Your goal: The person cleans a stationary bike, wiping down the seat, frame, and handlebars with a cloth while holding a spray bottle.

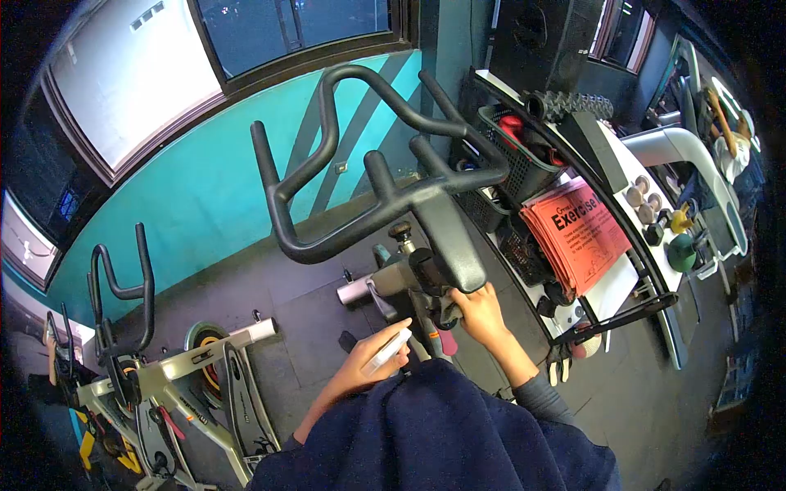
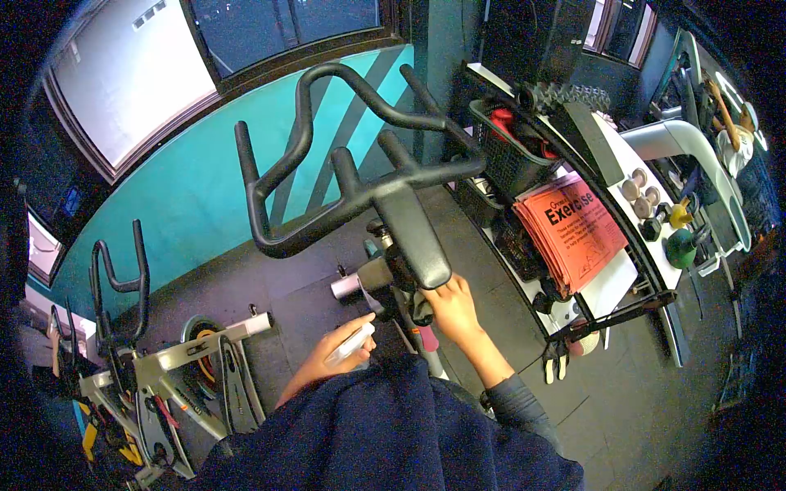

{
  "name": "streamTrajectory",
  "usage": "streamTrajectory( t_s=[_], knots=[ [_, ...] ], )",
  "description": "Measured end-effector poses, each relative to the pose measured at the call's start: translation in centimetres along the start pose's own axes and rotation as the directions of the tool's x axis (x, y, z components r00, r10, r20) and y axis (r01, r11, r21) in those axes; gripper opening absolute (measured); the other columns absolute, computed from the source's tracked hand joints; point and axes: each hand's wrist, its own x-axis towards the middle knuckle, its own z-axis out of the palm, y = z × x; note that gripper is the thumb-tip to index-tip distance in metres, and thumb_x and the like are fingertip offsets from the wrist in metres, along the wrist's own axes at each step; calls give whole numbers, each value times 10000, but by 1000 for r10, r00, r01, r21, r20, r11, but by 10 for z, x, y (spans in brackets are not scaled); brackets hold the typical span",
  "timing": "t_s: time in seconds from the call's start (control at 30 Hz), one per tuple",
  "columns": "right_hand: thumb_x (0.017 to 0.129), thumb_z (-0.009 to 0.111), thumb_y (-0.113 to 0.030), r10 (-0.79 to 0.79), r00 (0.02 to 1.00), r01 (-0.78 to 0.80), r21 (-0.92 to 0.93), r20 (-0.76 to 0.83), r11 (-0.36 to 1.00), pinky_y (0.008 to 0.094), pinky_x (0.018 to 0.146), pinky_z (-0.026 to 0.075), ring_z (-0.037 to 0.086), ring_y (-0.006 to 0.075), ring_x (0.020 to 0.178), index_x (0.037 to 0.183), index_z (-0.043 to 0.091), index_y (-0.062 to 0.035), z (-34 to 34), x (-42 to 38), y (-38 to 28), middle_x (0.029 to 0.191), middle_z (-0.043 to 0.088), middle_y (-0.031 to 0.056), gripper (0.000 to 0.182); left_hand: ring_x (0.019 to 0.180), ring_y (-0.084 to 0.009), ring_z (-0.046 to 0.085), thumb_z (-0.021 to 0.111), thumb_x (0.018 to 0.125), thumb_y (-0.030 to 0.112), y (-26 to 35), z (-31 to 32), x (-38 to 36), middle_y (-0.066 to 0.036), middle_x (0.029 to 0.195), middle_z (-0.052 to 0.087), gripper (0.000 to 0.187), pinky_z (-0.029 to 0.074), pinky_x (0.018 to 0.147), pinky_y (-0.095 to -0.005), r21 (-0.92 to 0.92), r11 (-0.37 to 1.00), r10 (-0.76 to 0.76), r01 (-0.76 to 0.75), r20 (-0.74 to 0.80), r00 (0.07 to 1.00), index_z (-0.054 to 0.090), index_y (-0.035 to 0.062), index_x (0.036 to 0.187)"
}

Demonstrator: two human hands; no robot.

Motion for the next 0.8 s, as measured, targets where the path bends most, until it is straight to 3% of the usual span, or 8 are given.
streamTrajectory(
  t_s=[0.17,0.37,0.57,0.63,0.73,0.8],
  knots=[
    [691,585,-47,33,997,-37,56,64,998,400,838,458,587,286,938,1023,615,-90,-1,-2,-8,880,637,90,337,859,-112,570,634,894,185,-4,0,-4,-40,932,594,540,465,805,-271,-17,1000,-25,25,-12,1000,430,78,1382],
    [713,564,0,199,980,-191,193,-20,962,406,802,498,572,324,972,1069,599,-72,5,-5,-15,982,600,154,365,858,-112,568,635,896,181,-4,-1,-4,-37,936,593,538,463,808,-269,-8,1000,-23,23,-19,1000,430,80,1383],
    [649,631,-8,212,977,-215,146,34,966,421,822,508,556,357,990,1068,647,-134,6,-4,-7,1022,572,168,439,861,-110,569,641,889,158,-4,1,0,-39,937,596,546,461,809,-267,7,1000,-16,16,-7,1000,429,82,1385],
    [645,628,-5,140,986,-145,51,89,988,421,778,531,555,353,991,970,687,-125,10,-1,4,999,580,161,351,855,-108,569,639,890,161,0,1,0,-39,928,595,545,461,805,-266,-31,999,-42,42,-1,999,428,82,1387],
    [659,614,-8,183,977,-182,-15,107,983,418,728,547,576,348,940,908,705,-130,10,9,15,969,590,157,291,849,-107,570,635,892,158,-1,0,0,-38,923,595,541,461,802,-262,-30,999,-25,25,2,1000,429,82,1386],
    [676,603,-16,158,980,-157,-18,118,987,419,714,547,587,342,913,936,698,-132,11,7,13,956,596,152,300,847,-106,571,635,890,148,-5,-2,-1,-38,924,594,541,462,802,-261,-31,999,-37,37,3,999,430,81,1385]
  ],
)
